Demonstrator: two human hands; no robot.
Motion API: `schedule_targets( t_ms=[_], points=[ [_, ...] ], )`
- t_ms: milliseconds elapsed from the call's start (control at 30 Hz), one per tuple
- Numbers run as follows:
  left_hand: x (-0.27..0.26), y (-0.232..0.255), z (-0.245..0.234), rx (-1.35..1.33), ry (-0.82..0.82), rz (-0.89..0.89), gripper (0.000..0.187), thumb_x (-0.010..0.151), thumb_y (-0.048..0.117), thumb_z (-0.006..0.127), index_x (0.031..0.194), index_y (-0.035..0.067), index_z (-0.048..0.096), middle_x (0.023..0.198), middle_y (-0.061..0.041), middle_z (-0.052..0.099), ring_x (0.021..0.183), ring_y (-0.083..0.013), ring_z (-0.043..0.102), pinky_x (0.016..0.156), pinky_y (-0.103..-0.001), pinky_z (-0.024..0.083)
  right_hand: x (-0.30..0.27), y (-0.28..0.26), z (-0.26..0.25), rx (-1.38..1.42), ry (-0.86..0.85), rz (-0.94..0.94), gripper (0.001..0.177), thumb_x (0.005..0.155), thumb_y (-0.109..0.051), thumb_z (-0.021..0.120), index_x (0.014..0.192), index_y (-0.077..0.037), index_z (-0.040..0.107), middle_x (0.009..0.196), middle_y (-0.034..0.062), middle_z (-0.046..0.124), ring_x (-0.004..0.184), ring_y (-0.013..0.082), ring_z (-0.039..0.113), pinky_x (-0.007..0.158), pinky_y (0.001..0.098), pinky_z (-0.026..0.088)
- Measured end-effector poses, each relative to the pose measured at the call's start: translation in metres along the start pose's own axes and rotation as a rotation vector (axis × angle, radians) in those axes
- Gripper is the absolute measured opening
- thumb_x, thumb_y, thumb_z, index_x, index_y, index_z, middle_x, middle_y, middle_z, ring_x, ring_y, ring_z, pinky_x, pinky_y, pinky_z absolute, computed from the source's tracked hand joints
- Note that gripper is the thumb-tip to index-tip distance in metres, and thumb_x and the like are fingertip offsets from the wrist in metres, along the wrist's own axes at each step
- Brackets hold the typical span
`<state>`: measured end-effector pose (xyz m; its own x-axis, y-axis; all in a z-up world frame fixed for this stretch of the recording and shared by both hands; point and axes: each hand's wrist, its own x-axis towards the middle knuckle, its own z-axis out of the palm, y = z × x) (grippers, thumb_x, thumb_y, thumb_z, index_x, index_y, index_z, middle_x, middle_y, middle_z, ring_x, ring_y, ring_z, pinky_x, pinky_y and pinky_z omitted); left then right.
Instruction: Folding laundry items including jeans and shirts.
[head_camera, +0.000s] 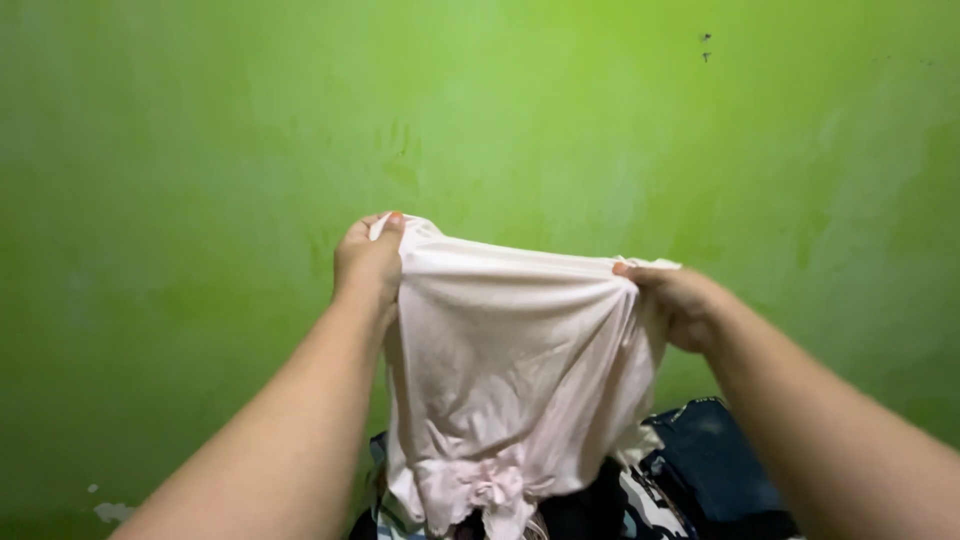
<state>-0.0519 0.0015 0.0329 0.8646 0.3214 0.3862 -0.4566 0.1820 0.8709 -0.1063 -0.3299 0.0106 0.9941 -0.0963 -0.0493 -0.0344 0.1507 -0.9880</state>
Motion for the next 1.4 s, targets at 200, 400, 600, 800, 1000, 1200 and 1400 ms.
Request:
schedule_targets(
  t_ms=[200, 400, 600, 800, 1000, 1200, 1400],
  points=[
    [0.016, -0.007, -0.025, 0.216, 0.049, 0.172, 0.028, 0.095, 0.023, 0.072, 0.118, 0.007, 0.071, 0.109, -0.008, 0.075, 0.096, -0.0169, 0.067, 0.087, -0.031, 0.054, -0.01, -0.024, -0.02, -0.226, -0.057, 0.106, 0.048, 0.088, -0.035, 0.068, 0.125, -0.004, 0.069, 0.121, 0.018, 0.075, 0.108, 0.03, 0.071, 0.101, 0.0495, 0.054],
    [0.0, 0.018, -0.022, 0.495, -0.121, 0.025, 0.059, 0.077, 0.011, 0.083, 0.132, 0.018, 0.064, 0.122, -0.009, 0.069, 0.107, -0.0212, 0.067, 0.093, -0.034, 0.055, -0.016, -0.032, -0.025, -0.327, 0.045, 0.084, 0.048, 0.081, -0.019, 0.08, 0.123, 0.004, 0.07, 0.12, 0.0203, 0.074, 0.109, 0.0334, 0.069, 0.101, 0.0474, 0.056],
    [0.003, -0.021, -0.028, 0.79, -0.446, 0.144, 0.086, 0.06, -0.01, 0.07, 0.139, 0.019, 0.056, 0.129, -0.013, 0.065, 0.114, -0.0276, 0.065, 0.095, -0.039, 0.056, 0.006, -0.011, -0.039, -0.866, -0.198, 0.123, 0.052, 0.065, 0.008, 0.084, 0.116, 0.002, 0.074, 0.115, 0.0189, 0.08, 0.108, 0.0299, 0.077, 0.101, 0.0379, 0.06],
    [-0.044, 0.019, -0.021, 1.225, -0.32, 0.32, 0.037, 0.078, 0.02, 0.08, 0.115, 0.017, 0.076, 0.121, -0.013, 0.07, 0.114, -0.0328, 0.065, 0.097, -0.043, 0.053, -0.001, -0.004, -0.031, -0.945, 0.168, -0.067, 0.051, 0.081, -0.001, 0.081, 0.131, -0.007, 0.071, 0.125, 0.0178, 0.074, 0.111, 0.0325, 0.072, 0.1, 0.038, 0.057],
    [-0.052, 0.014, -0.007, 1.458, -0.151, 0.227, 0.046, 0.099, 0.052, 0.062, 0.11, 0.011, 0.079, 0.119, -0.019, 0.072, 0.111, -0.0382, 0.068, 0.093, -0.049, 0.055, -0.007, 0.009, -0.042, -0.49, 0.161, -0.231, 0.059, 0.09, -0.006, 0.07, 0.144, -0.019, 0.049, 0.125, 0.0188, 0.065, 0.108, 0.0291, 0.066, 0.091, 0.0444, 0.058],
    [-0.079, 0.04, -0.006, 1.397, -0.184, 0.13, 0.074, 0.076, 0.068, 0.079, 0.113, 0.005, 0.076, 0.118, -0.021, 0.073, 0.111, -0.0363, 0.07, 0.096, -0.046, 0.055, 0.017, 0.009, -0.088, -0.354, -0.017, -0.231, 0.045, 0.088, 0.002, 0.053, 0.131, 0.003, 0.067, 0.121, 0.0195, 0.07, 0.104, 0.0291, 0.065, 0.093, 0.0415, 0.054],
    [-0.05, 0.001, -0.019, 1.593, -0.45, 0.292, 0.087, 0.05, 0.051, 0.103, 0.114, 0.002, 0.071, 0.122, -0.023, 0.07, 0.116, -0.0358, 0.068, 0.097, -0.04, 0.057, 0.006, 0.013, -0.106, -0.996, 0.095, -0.223, 0.061, 0.074, 0.006, 0.073, 0.133, -0.001, 0.062, 0.123, 0.0176, 0.072, 0.11, 0.0302, 0.071, 0.102, 0.0398, 0.057]
  ],
)
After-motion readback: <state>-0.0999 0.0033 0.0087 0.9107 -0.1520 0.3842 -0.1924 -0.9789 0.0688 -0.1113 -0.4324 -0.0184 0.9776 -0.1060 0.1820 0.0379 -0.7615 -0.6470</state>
